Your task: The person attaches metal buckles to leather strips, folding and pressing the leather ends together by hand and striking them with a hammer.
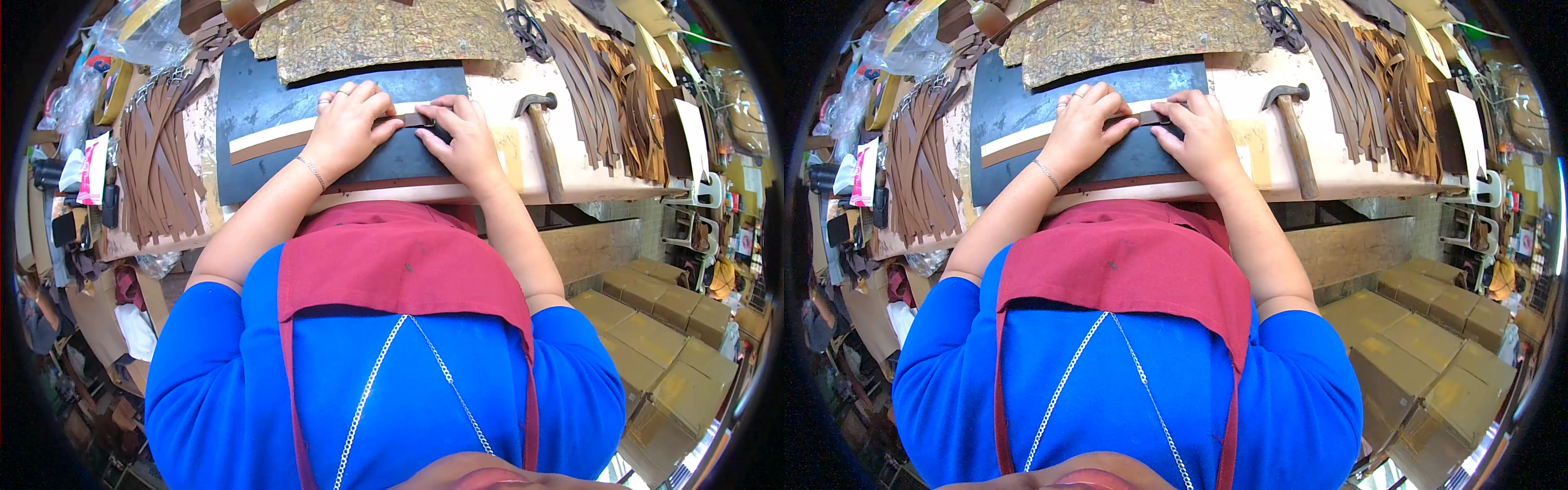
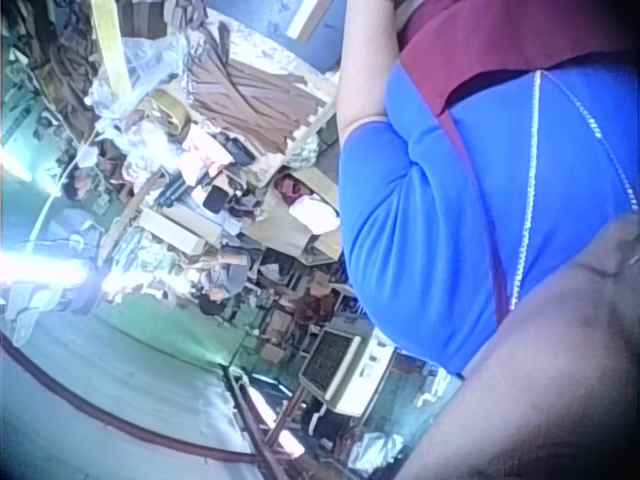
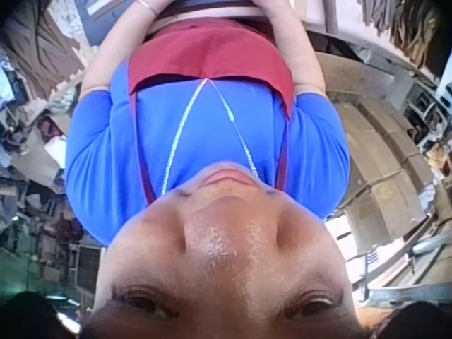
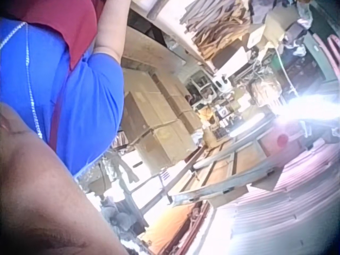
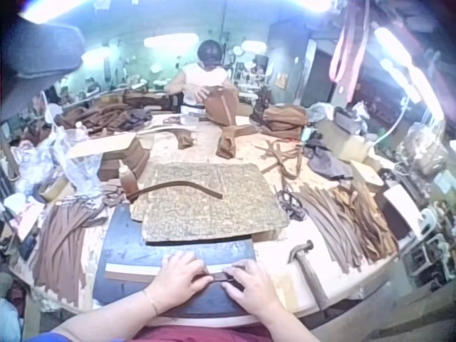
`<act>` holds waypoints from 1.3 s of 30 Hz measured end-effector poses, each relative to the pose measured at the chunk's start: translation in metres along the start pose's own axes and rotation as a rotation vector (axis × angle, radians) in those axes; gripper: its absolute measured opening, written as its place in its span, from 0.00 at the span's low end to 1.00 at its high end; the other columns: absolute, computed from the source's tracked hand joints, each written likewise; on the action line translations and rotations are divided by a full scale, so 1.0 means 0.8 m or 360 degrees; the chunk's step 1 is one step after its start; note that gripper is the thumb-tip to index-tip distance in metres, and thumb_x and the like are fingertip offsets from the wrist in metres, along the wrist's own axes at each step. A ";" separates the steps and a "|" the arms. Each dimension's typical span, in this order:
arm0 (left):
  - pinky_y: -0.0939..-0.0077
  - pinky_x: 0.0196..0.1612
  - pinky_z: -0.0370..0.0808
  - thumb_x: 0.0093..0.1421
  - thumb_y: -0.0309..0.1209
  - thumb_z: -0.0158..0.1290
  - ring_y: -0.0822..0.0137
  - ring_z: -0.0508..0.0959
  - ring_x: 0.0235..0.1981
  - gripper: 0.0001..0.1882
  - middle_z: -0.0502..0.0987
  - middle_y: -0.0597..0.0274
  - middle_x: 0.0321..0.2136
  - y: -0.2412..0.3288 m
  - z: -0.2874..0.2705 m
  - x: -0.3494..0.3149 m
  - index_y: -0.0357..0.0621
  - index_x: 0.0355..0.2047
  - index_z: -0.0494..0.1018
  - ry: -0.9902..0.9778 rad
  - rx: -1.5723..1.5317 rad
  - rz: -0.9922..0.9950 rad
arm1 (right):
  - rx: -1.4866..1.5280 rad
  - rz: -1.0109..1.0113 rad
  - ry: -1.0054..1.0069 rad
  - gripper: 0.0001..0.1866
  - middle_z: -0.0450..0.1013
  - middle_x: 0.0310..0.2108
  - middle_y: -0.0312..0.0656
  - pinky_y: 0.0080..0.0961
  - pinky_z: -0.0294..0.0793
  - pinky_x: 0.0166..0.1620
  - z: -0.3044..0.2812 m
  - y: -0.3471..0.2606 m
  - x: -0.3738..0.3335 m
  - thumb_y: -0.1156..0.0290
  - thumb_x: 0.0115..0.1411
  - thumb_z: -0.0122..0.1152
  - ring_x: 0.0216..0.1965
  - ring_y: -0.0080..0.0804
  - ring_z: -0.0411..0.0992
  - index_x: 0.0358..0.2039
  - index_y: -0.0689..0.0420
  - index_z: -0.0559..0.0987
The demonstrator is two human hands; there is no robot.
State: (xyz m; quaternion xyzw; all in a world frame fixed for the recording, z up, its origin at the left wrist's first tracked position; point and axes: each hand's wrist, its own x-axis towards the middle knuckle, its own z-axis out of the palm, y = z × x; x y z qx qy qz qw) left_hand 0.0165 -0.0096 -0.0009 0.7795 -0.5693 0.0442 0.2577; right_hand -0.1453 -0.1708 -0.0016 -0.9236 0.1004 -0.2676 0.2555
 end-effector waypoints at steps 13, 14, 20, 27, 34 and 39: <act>0.71 0.49 0.73 0.67 0.35 0.59 0.72 0.78 0.42 0.10 0.81 0.65 0.36 0.010 -0.040 0.018 0.43 0.42 0.82 -0.0664 -0.1151 -0.0606 | 0.0188 -0.0127 0.0196 0.15 0.73 0.38 0.44 0.35 0.76 0.45 -0.011 -0.023 0.001 0.75 0.54 0.73 0.42 0.43 0.73 0.42 0.56 0.82; 0.73 0.48 0.74 0.68 0.35 0.58 0.74 0.77 0.41 0.10 0.81 0.65 0.37 0.010 -0.041 0.017 0.41 0.42 0.82 -0.0656 -0.1251 -0.0599 | 0.0187 -0.0131 0.0197 0.15 0.73 0.38 0.44 0.35 0.76 0.45 -0.014 -0.031 0.003 0.75 0.54 0.73 0.42 0.43 0.73 0.42 0.56 0.82; 0.74 0.49 0.74 0.68 0.33 0.58 0.74 0.78 0.42 0.10 0.82 0.64 0.37 0.019 -0.055 0.015 0.38 0.42 0.81 -0.0499 -0.1317 -0.0381 | 0.0586 0.0125 0.0140 0.09 0.77 0.35 0.44 0.32 0.77 0.42 -0.023 -0.052 0.010 0.76 0.57 0.71 0.37 0.39 0.77 0.37 0.61 0.80; 0.73 0.49 0.74 0.68 0.33 0.58 0.73 0.78 0.42 0.11 0.82 0.64 0.36 0.024 -0.057 0.009 0.38 0.42 0.81 -0.0394 -0.1385 -0.0311 | 0.0811 0.0460 0.0147 0.04 0.79 0.33 0.39 0.24 0.76 0.41 -0.023 -0.042 -0.001 0.74 0.63 0.66 0.35 0.26 0.76 0.35 0.61 0.80; 0.75 0.48 0.73 0.69 0.34 0.57 0.74 0.77 0.41 0.11 0.81 0.66 0.36 0.032 -0.064 0.013 0.38 0.42 0.81 -0.0421 -0.1354 -0.0410 | 0.1368 0.0713 0.0100 0.05 0.79 0.38 0.37 0.19 0.74 0.45 -0.030 -0.041 -0.001 0.71 0.68 0.63 0.40 0.19 0.74 0.37 0.58 0.81; 0.77 0.49 0.73 0.69 0.32 0.56 0.76 0.76 0.41 0.11 0.80 0.68 0.37 0.031 -0.063 0.013 0.37 0.45 0.80 -0.0452 -0.1559 -0.0428 | 0.1334 0.0242 0.0023 0.05 0.76 0.50 0.42 0.24 0.72 0.55 -0.032 -0.034 0.004 0.72 0.69 0.61 0.52 0.23 0.72 0.43 0.59 0.80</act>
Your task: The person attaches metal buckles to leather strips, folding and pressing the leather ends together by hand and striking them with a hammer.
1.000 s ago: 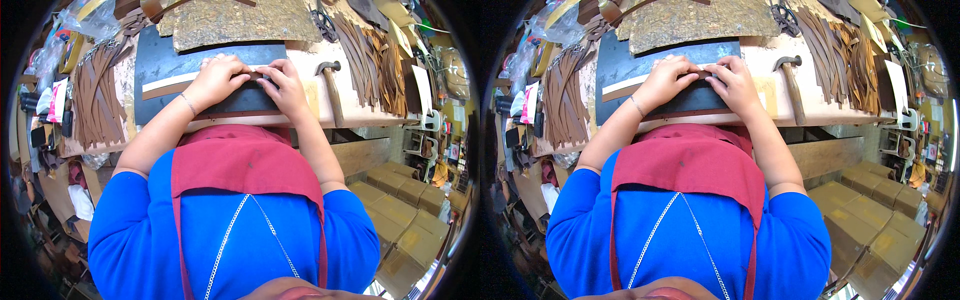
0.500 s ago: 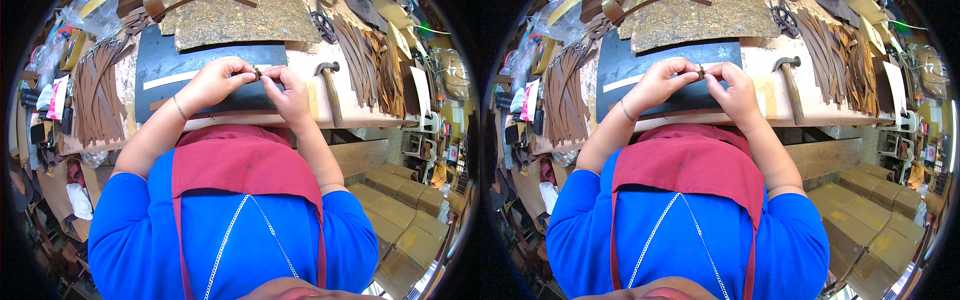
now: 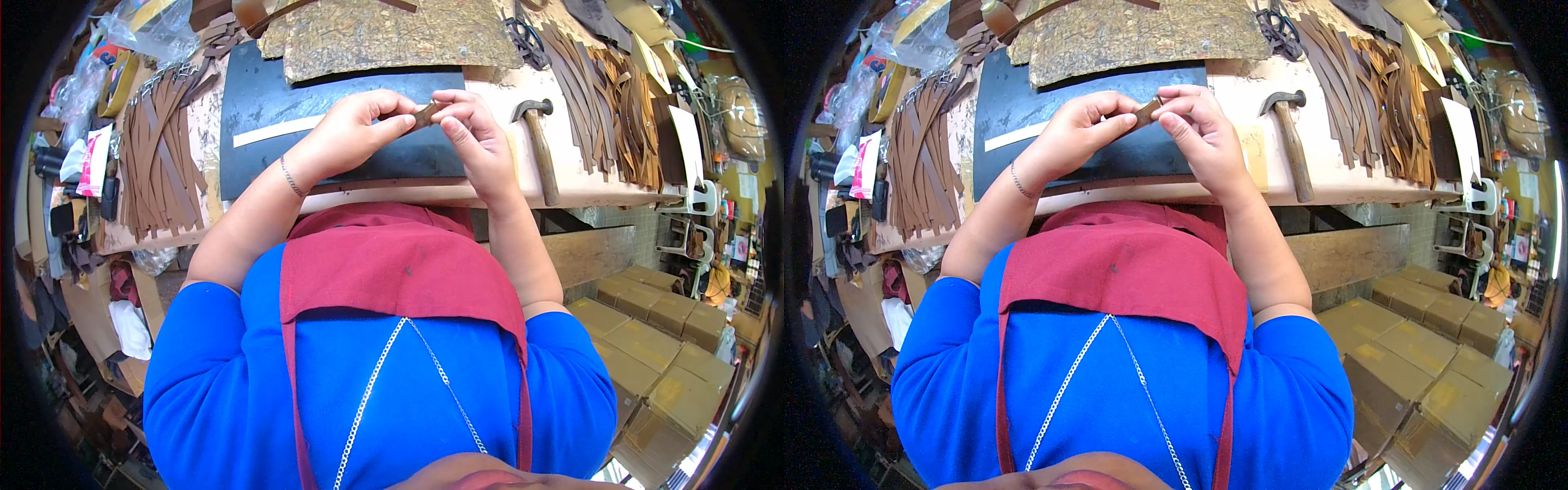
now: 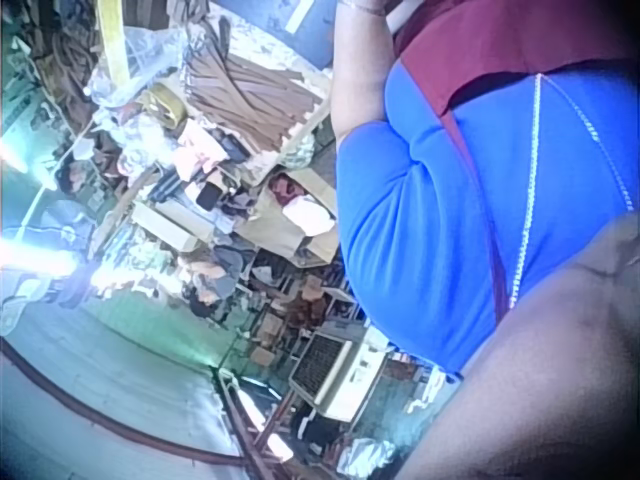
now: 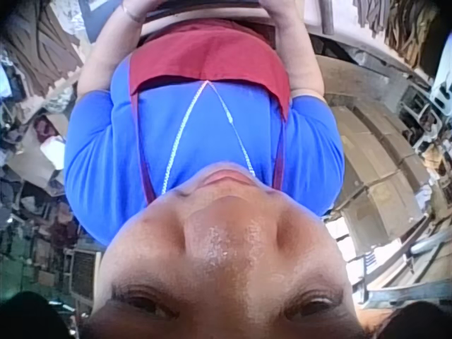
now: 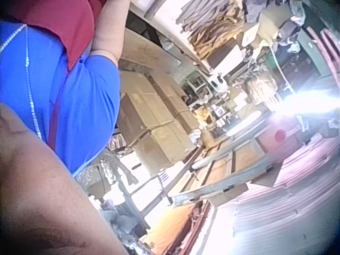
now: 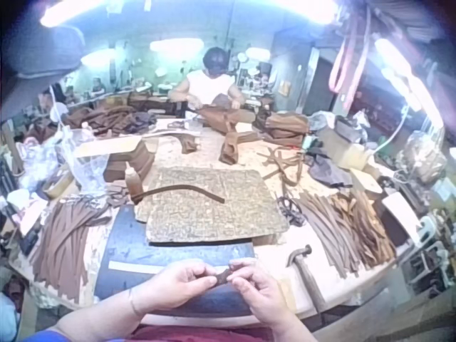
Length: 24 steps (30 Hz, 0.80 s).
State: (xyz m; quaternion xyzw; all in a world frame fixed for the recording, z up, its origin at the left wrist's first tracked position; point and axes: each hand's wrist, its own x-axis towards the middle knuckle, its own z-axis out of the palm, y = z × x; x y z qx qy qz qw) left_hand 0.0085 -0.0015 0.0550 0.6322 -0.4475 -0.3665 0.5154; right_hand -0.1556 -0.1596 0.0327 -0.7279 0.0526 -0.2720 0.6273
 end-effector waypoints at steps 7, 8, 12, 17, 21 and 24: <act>0.77 0.49 0.73 0.69 0.32 0.55 0.77 0.75 0.42 0.09 0.80 0.69 0.37 0.017 -0.002 -0.004 0.38 0.40 0.79 -0.0120 0.0002 0.0010 | 0.0610 0.0483 -0.0153 0.10 0.78 0.47 0.41 0.25 0.76 0.52 -0.009 -0.013 -0.002 0.73 0.71 0.58 0.45 0.27 0.77 0.50 0.59 0.79; 0.77 0.49 0.73 0.69 0.32 0.55 0.77 0.75 0.42 0.09 0.80 0.69 0.37 0.019 -0.002 -0.005 0.38 0.40 0.79 -0.0116 0.0004 0.0022 | 0.0602 0.0473 -0.0158 0.10 0.78 0.47 0.41 0.25 0.76 0.52 -0.009 -0.014 -0.003 0.73 0.71 0.58 0.45 0.27 0.77 0.50 0.59 0.79; 0.78 0.46 0.72 0.69 0.33 0.56 0.78 0.73 0.40 0.09 0.79 0.71 0.36 0.020 -0.005 -0.005 0.39 0.39 0.79 -0.0112 -0.0013 -0.0032 | 0.1117 0.0587 -0.0181 0.11 0.79 0.44 0.40 0.25 0.79 0.48 -0.011 -0.019 -0.004 0.74 0.72 0.56 0.41 0.28 0.79 0.52 0.60 0.79; 0.79 0.44 0.71 0.70 0.32 0.56 0.78 0.73 0.38 0.08 0.76 0.72 0.34 0.035 -0.003 -0.009 0.39 0.39 0.79 -0.0164 -0.0253 -0.0039 | 0.1179 0.0590 -0.0144 0.12 0.79 0.44 0.43 0.23 0.82 0.46 -0.017 -0.023 -0.004 0.79 0.69 0.58 0.40 0.30 0.80 0.52 0.62 0.79; 0.79 0.43 0.71 0.69 0.31 0.56 0.76 0.74 0.38 0.09 0.76 0.69 0.34 0.037 -0.001 -0.013 0.37 0.39 0.79 -0.0125 -0.0053 0.0087 | 0.0936 0.0502 -0.0110 0.12 0.80 0.42 0.44 0.24 0.82 0.47 -0.016 -0.040 -0.001 0.80 0.67 0.61 0.40 0.31 0.81 0.51 0.63 0.79; 0.78 0.43 0.72 0.69 0.31 0.57 0.74 0.74 0.38 0.09 0.76 0.65 0.34 0.046 0.003 -0.017 0.36 0.39 0.79 0.0000 0.0062 0.0267 | 0.0728 0.0307 -0.0022 0.10 0.80 0.40 0.43 0.24 0.82 0.48 -0.008 -0.047 -0.001 0.82 0.66 0.62 0.40 0.31 0.81 0.47 0.63 0.79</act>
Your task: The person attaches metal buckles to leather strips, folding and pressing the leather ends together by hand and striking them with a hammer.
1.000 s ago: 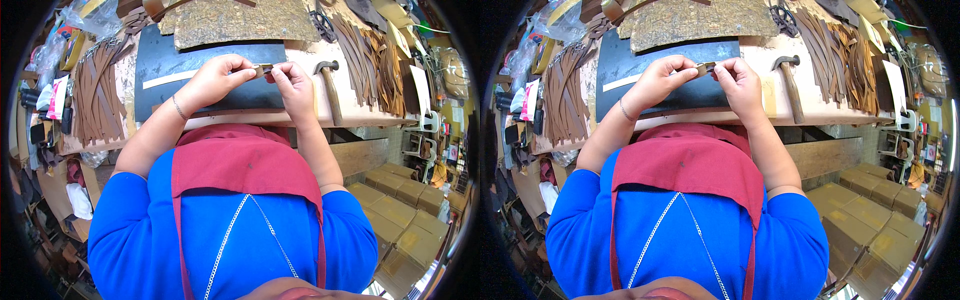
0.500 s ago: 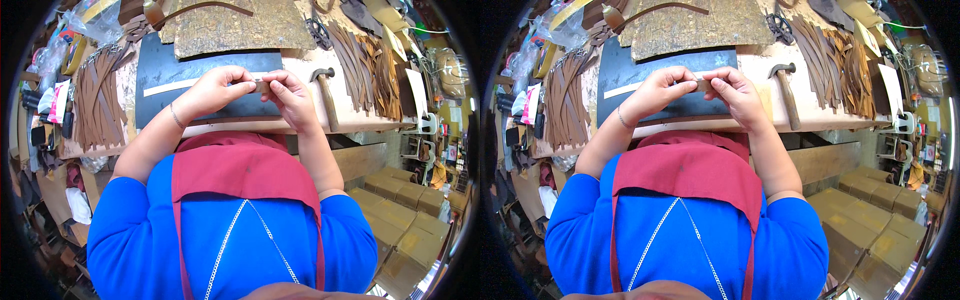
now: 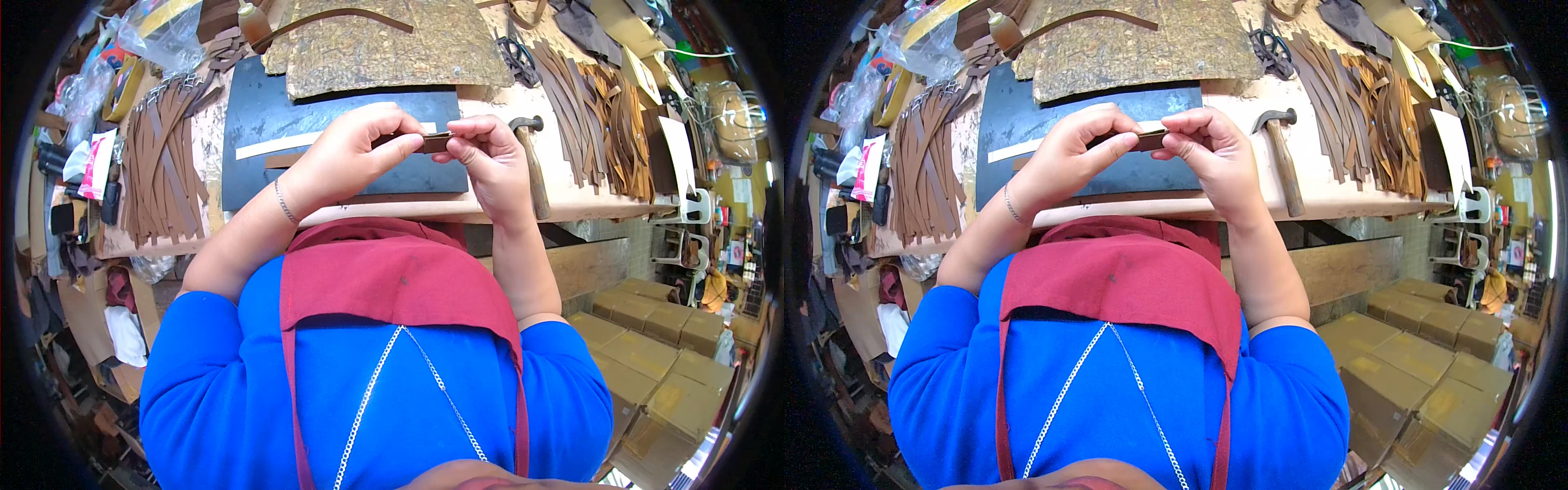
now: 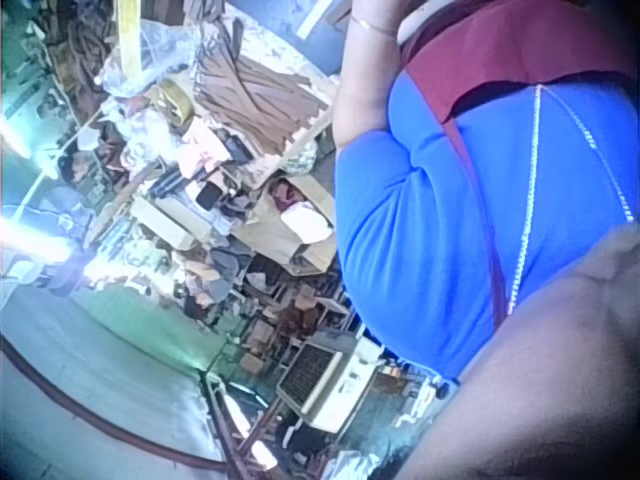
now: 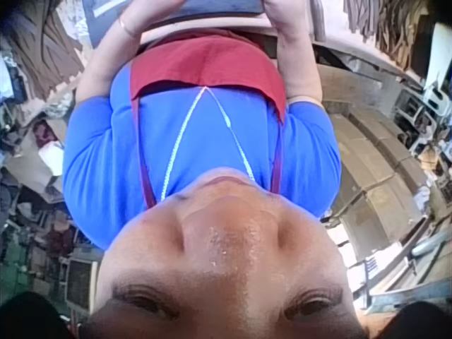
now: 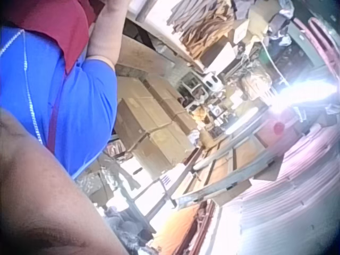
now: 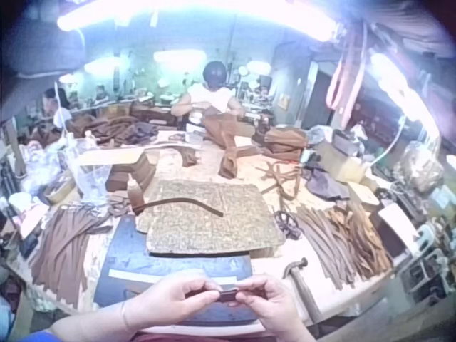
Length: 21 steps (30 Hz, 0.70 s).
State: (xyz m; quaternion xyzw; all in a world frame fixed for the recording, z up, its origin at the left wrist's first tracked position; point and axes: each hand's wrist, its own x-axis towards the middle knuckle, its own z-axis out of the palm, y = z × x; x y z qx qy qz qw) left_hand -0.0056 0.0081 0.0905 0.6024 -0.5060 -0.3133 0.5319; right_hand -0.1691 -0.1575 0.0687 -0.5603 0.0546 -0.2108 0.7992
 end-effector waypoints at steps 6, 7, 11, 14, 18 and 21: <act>0.75 0.39 0.72 0.64 0.31 0.62 0.70 0.75 0.34 0.09 0.77 0.62 0.32 0.014 0.008 -0.001 0.37 0.38 0.80 0.0153 0.0276 0.0139 | -0.0416 -0.0295 0.0166 0.08 0.79 0.38 0.41 0.25 0.82 0.47 0.022 -0.006 -0.005 0.84 0.65 0.62 0.41 0.29 0.81 0.44 0.62 0.79; 0.74 0.38 0.73 0.63 0.31 0.63 0.69 0.76 0.33 0.09 0.77 0.61 0.31 0.015 0.008 -0.001 0.37 0.38 0.81 0.0186 0.0357 0.0140 | -0.0456 -0.0329 0.0174 0.08 0.78 0.38 0.41 0.24 0.82 0.47 0.022 -0.006 -0.005 0.84 0.65 0.62 0.41 0.29 0.81 0.43 0.63 0.79; 0.73 0.37 0.73 0.62 0.31 0.65 0.66 0.76 0.32 0.08 0.77 0.60 0.29 0.015 0.008 0.000 0.38 0.36 0.82 0.0219 0.0395 0.0154 | -0.0483 -0.0379 0.0193 0.07 0.78 0.38 0.40 0.24 0.82 0.47 0.023 -0.005 -0.006 0.85 0.65 0.62 0.40 0.29 0.81 0.42 0.63 0.80; 0.72 0.38 0.73 0.62 0.30 0.64 0.66 0.77 0.32 0.07 0.78 0.60 0.30 0.014 0.008 0.000 0.39 0.36 0.82 0.0199 0.0378 0.0111 | -0.0507 -0.0376 0.0171 0.07 0.78 0.37 0.41 0.23 0.82 0.46 0.025 -0.008 -0.006 0.85 0.64 0.63 0.40 0.29 0.81 0.43 0.63 0.80; 0.72 0.38 0.74 0.62 0.30 0.64 0.66 0.77 0.33 0.07 0.78 0.60 0.30 0.012 0.005 0.000 0.40 0.36 0.83 0.0151 0.0362 0.0088 | -0.0500 -0.0375 0.0156 0.07 0.77 0.37 0.40 0.23 0.82 0.46 0.023 -0.007 -0.006 0.85 0.64 0.63 0.40 0.29 0.81 0.42 0.63 0.80; 0.70 0.36 0.75 0.63 0.31 0.63 0.63 0.79 0.30 0.08 0.79 0.56 0.29 0.008 0.005 0.000 0.39 0.37 0.82 0.0181 0.0373 0.0189 | -0.0528 -0.0408 0.0128 0.07 0.77 0.37 0.40 0.23 0.82 0.46 0.022 -0.007 -0.005 0.85 0.64 0.63 0.40 0.29 0.81 0.42 0.63 0.79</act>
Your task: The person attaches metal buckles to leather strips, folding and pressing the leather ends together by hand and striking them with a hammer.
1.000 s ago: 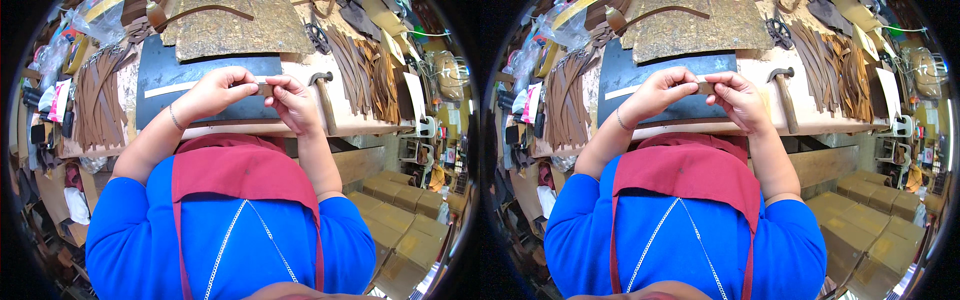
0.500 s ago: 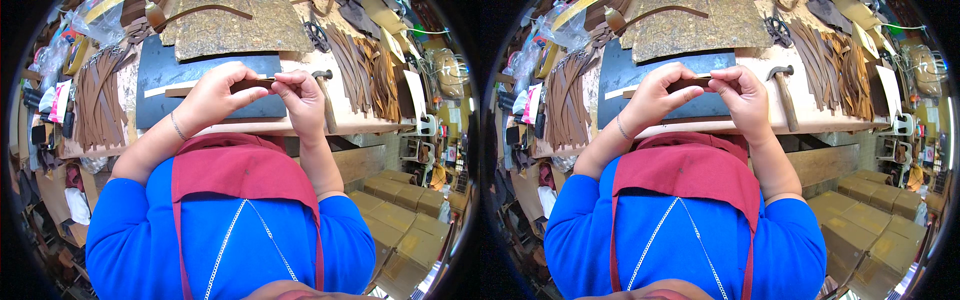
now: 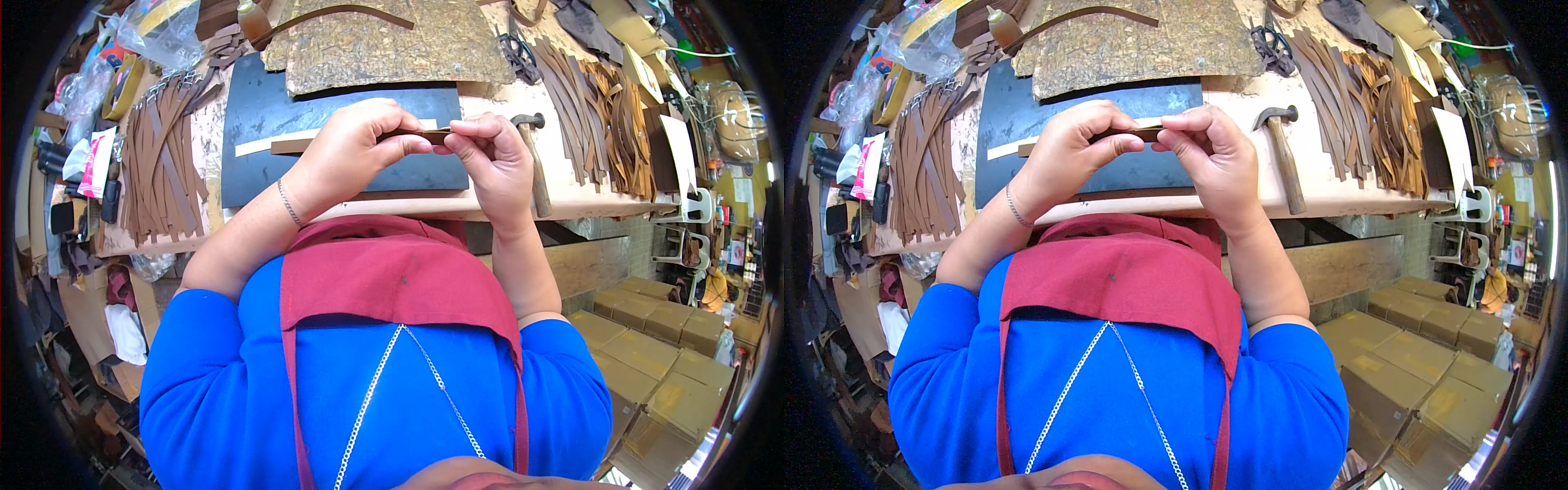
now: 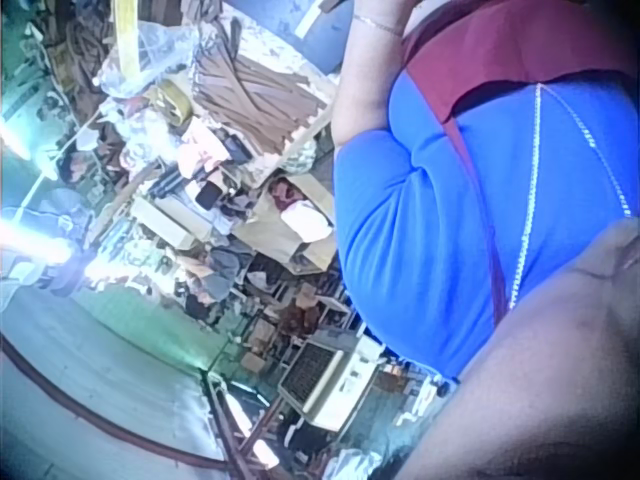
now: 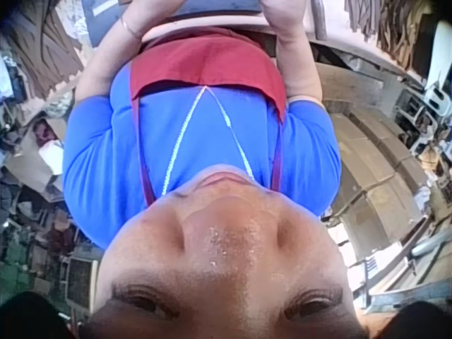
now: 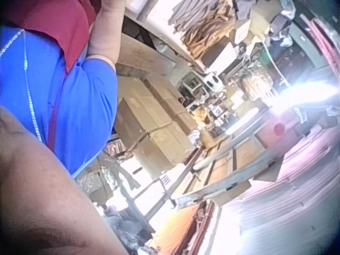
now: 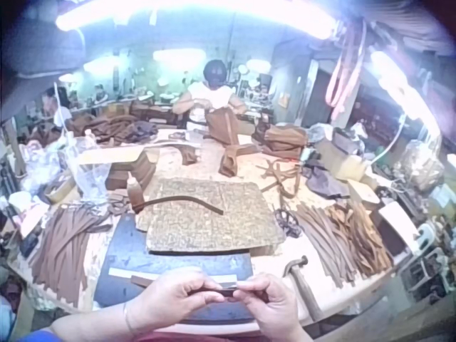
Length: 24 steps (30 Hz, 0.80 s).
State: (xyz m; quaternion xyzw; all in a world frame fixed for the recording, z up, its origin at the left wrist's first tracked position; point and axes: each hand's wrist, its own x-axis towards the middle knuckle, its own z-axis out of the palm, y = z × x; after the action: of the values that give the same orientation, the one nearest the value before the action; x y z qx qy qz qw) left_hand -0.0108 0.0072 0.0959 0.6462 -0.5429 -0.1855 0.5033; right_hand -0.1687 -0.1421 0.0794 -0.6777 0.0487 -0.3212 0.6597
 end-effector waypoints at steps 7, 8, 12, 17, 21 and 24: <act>0.75 0.37 0.73 0.62 0.29 0.64 0.70 0.76 0.32 0.07 0.78 0.62 0.29 0.003 0.000 0.000 0.39 0.37 0.83 -0.0031 -0.0076 -0.0131 | -0.0100 -0.0004 -0.0052 0.08 0.75 0.38 0.40 0.21 0.80 0.44 -0.001 0.002 0.001 0.86 0.64 0.63 0.38 0.26 0.79 0.42 0.62 0.77; 0.76 0.37 0.72 0.62 0.29 0.64 0.70 0.76 0.32 0.07 0.77 0.62 0.29 0.003 0.000 0.000 0.38 0.37 0.82 -0.0033 -0.0077 -0.0116 | -0.0120 -0.0018 -0.0076 0.09 0.75 0.39 0.40 0.21 0.80 0.44 -0.002 0.003 0.001 0.86 0.64 0.63 0.38 0.25 0.78 0.42 0.62 0.77; 0.76 0.36 0.72 0.62 0.28 0.64 0.72 0.75 0.31 0.06 0.77 0.63 0.29 0.006 0.000 -0.005 0.38 0.37 0.82 -0.0055 -0.0083 -0.0175 | -0.0114 -0.0055 -0.0117 0.10 0.74 0.39 0.40 0.21 0.79 0.43 -0.001 0.005 0.001 0.87 0.63 0.63 0.38 0.25 0.78 0.43 0.61 0.77; 0.76 0.36 0.72 0.63 0.29 0.63 0.71 0.75 0.32 0.07 0.78 0.62 0.29 0.007 0.004 0.002 0.38 0.36 0.82 -0.0108 -0.0053 -0.0099 | -0.0027 0.0074 -0.0168 0.11 0.76 0.42 0.41 0.22 0.80 0.47 -0.012 0.007 -0.005 0.84 0.65 0.62 0.43 0.26 0.78 0.47 0.62 0.77; 0.73 0.37 0.73 0.63 0.29 0.63 0.68 0.77 0.32 0.07 0.78 0.60 0.29 -0.001 0.004 -0.001 0.38 0.36 0.82 -0.0077 -0.0016 -0.0008 | 0.0205 0.0250 -0.0111 0.12 0.77 0.41 0.41 0.22 0.80 0.48 -0.006 -0.006 -0.002 0.83 0.66 0.62 0.43 0.26 0.79 0.49 0.63 0.78; 0.72 0.38 0.74 0.63 0.29 0.62 0.65 0.77 0.32 0.06 0.78 0.58 0.29 -0.005 0.003 -0.001 0.39 0.36 0.82 -0.0160 -0.0015 0.0001 | -0.0081 0.0151 -0.0245 0.11 0.78 0.39 0.40 0.22 0.80 0.48 -0.011 -0.008 0.001 0.84 0.65 0.62 0.42 0.25 0.79 0.48 0.63 0.80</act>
State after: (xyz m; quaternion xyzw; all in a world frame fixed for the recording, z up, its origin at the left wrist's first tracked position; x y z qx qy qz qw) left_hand -0.0108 0.0067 0.0911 0.6336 -0.5668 -0.2202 0.4784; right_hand -0.1749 -0.1494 0.0846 -0.7139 0.0381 -0.2351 0.6585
